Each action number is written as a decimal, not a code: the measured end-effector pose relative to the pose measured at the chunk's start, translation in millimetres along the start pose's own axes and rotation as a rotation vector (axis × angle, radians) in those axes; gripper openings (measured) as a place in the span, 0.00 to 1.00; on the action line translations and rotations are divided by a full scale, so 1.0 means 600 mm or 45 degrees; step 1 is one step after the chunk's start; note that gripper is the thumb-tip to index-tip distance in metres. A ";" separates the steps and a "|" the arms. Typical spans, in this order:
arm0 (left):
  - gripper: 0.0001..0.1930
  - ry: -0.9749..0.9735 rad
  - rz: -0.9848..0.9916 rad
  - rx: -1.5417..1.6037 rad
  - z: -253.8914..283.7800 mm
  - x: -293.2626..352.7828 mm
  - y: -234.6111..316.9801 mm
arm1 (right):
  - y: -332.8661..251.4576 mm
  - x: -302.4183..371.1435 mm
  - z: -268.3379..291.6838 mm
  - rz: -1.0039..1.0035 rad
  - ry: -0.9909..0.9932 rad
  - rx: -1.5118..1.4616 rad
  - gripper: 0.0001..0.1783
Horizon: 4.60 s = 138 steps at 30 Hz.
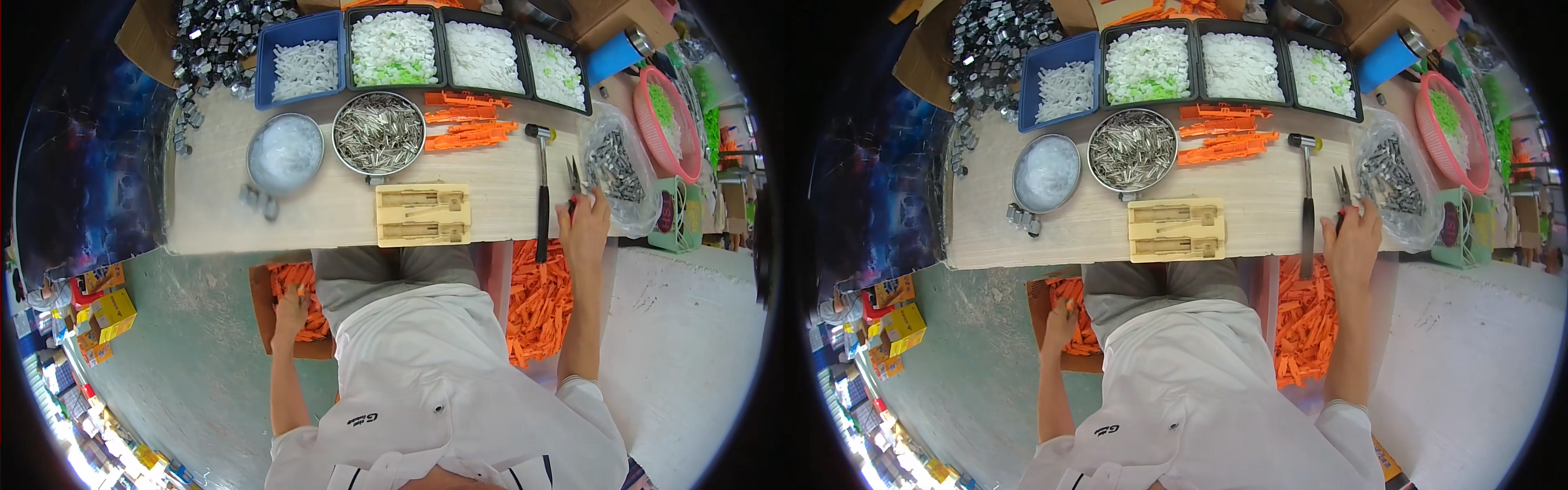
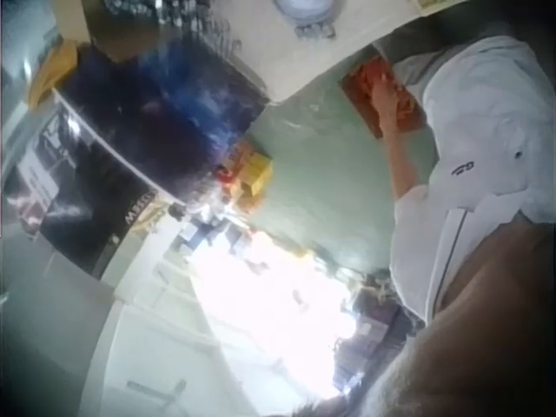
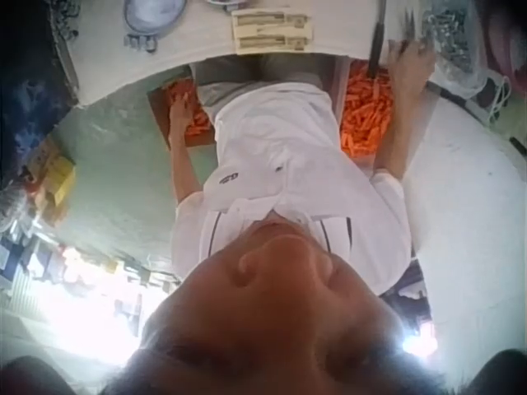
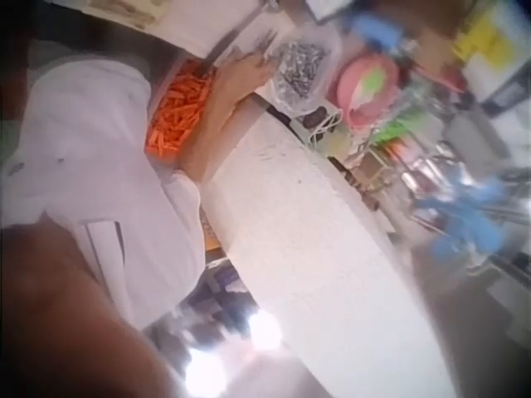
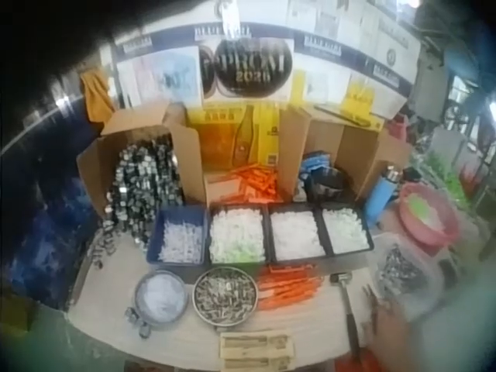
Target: Assembling small orange plastic toy parts by inserting metal components and joining them on a factory workbench.
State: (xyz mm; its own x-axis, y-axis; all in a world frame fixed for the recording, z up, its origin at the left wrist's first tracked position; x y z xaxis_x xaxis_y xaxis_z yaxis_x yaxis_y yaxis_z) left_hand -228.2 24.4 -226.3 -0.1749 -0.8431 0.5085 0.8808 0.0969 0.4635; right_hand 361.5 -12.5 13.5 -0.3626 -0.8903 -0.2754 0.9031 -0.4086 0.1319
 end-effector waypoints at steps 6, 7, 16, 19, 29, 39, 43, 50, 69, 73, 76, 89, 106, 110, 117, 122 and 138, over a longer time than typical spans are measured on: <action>0.25 0.266 0.274 -0.503 -0.130 0.008 -0.165 | -0.238 -0.112 0.018 0.496 0.083 -0.700 0.20; 0.29 0.391 0.138 -0.654 -0.113 0.016 -0.118 | -0.271 -0.120 0.006 0.624 0.086 -0.633 0.21; 0.13 1.141 -0.446 0.319 0.183 0.087 0.244 | -0.345 -0.151 -0.036 0.836 -0.109 -0.499 0.17; 0.12 1.045 -0.777 0.511 0.213 0.103 0.382 | -0.339 -0.140 -0.016 0.877 -0.040 -0.580 0.17; 0.14 0.132 -1.007 1.221 0.131 -0.010 0.631 | -0.329 -0.032 0.106 0.911 -0.031 -0.911 0.18; 0.13 0.424 -0.925 0.778 0.156 0.017 0.495 | -0.239 -0.031 0.051 0.028 -0.044 -2.049 0.08; 0.20 0.749 -1.248 0.094 0.147 0.063 0.521 | -0.283 -0.014 -0.014 0.263 -0.329 -1.859 0.10; 0.21 0.798 -1.198 -0.012 0.129 0.068 0.537 | -0.331 -0.022 0.014 0.473 -0.381 -1.322 0.14; 0.18 1.200 -0.500 0.082 0.282 -0.005 0.329 | -0.445 0.012 0.102 0.766 -0.070 -1.250 0.23; 0.19 1.164 -0.554 0.072 0.265 0.005 0.339 | -0.581 0.049 0.077 0.873 -0.217 -1.535 0.24; 0.17 1.187 -0.627 0.181 0.256 0.017 0.330 | -0.664 0.042 0.070 0.938 -0.167 -1.603 0.25; 0.07 1.201 -0.542 0.174 0.287 0.014 0.337 | -0.653 0.031 0.040 0.779 -0.189 -1.273 0.14; 0.13 1.104 -0.490 -0.112 0.263 0.027 0.398 | -0.484 0.003 0.089 0.728 0.099 -1.126 0.15; 0.15 1.065 -0.561 0.184 0.243 0.045 0.411 | -0.441 -0.011 0.079 0.698 0.177 -1.012 0.13; 0.15 0.536 -0.611 0.963 0.207 0.020 0.437 | -0.435 -0.007 0.057 0.730 0.107 -1.011 0.15; 0.12 0.257 -0.489 1.514 0.163 0.007 0.434 | -0.432 0.018 0.066 0.848 0.034 -0.647 0.26; 0.07 0.682 -0.894 0.564 0.172 0.029 0.520 | -0.412 -0.322 0.004 0.581 0.410 -0.756 0.07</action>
State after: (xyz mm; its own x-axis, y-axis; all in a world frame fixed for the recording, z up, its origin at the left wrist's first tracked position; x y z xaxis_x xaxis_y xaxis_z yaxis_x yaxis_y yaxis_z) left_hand -1.8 94.7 1.9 -0.2764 -0.9023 -0.3307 0.3898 -0.4198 0.8196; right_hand 207.6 260.1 36.1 0.0728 -0.8052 -0.5885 0.9501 0.2354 -0.2047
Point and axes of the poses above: each hand's wrist, its own x-axis away from the middle knuckle, its own z-axis out of the back of the hand, y = z × x, the point moved 10 cm from there along -x, towards the middle knuckle, and after that the axes turned 3 degrees about x, right-handed, at the moved point
